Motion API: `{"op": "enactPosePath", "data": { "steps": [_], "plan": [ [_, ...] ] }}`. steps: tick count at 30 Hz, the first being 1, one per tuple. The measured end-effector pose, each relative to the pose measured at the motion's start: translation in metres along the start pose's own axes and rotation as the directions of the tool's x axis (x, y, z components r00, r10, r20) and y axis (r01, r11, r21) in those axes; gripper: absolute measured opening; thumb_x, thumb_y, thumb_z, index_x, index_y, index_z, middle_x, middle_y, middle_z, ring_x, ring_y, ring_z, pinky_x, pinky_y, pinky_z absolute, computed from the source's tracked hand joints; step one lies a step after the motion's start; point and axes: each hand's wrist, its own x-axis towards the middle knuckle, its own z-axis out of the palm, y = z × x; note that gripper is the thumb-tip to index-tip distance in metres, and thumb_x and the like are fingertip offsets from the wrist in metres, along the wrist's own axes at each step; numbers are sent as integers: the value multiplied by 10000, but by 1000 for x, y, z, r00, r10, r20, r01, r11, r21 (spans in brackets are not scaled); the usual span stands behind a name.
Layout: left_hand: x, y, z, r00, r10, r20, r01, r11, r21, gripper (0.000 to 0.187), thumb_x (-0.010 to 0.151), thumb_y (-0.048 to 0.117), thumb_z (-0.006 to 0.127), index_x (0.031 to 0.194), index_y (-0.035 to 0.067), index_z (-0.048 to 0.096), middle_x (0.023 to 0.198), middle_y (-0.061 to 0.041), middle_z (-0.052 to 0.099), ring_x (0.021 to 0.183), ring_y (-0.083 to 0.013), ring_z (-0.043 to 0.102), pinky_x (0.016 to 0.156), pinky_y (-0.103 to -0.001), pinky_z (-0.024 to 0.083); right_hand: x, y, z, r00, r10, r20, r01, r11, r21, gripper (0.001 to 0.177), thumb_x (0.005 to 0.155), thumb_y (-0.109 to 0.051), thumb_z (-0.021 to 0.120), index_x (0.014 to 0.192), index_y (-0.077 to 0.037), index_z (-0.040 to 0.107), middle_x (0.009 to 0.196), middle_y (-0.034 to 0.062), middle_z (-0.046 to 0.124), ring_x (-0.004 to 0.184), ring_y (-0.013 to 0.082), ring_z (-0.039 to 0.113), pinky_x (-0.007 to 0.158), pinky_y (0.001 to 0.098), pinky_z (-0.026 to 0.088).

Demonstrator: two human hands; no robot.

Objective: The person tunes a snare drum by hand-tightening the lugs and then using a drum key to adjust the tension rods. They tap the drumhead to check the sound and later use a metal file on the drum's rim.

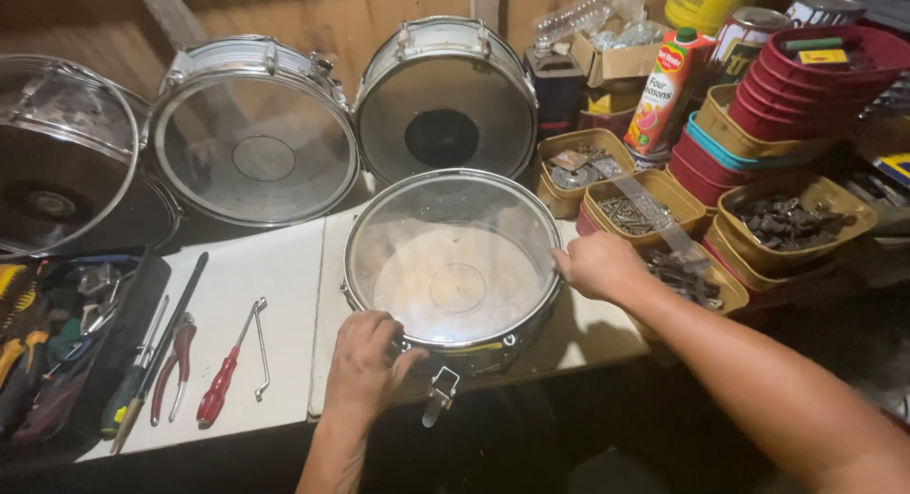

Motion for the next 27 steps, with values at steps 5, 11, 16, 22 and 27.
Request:
{"op": "enactPosePath", "data": {
  "steps": [5,11,16,22,27],
  "plan": [
    [-1,11,0,988,80,-134,-83,996,-18,481,723,406,907,910,89,596,960,-71,625,963,-280,581,965,-434,480,26,8,29,990,118,-77,-95,962,255,662,1009,-433,348,984,111,726,1031,377,691,1014,542,669,897,579,510],
    [-7,22,5,987,47,-153,-48,999,1,499,718,431,910,905,103,584,935,-58,611,951,-281,563,939,-438,471,6,-1,0,949,255,185,-314,729,608,516,1000,-311,365,739,57,616,667,225,638,509,334,607,461,447,445],
    [-9,27,4,983,31,-180,-30,1000,3,466,744,427,895,883,116,577,926,-54,593,942,-276,555,932,-431,461,3,1,6,971,206,125,-241,827,508,738,1018,-422,302,649,54,728,570,196,694,486,306,667,563,401,535],
    [12,30,7,998,-66,-24,67,996,63,524,796,598,806,842,102,639,888,-69,602,895,-288,551,978,-482,413,-2,2,3,977,201,-65,-164,915,368,378,864,-385,540,877,-73,751,830,174,784,954,384,714,873,472,531],
    [74,21,36,997,-74,-29,79,973,219,280,818,338,606,1057,289,744,1175,-81,638,1191,-355,584,1004,-542,446,-8,12,2,936,337,-106,-53,431,901,312,878,-204,694,1065,37,758,657,175,721,523,218,714,488,308,606]
  ]
}}
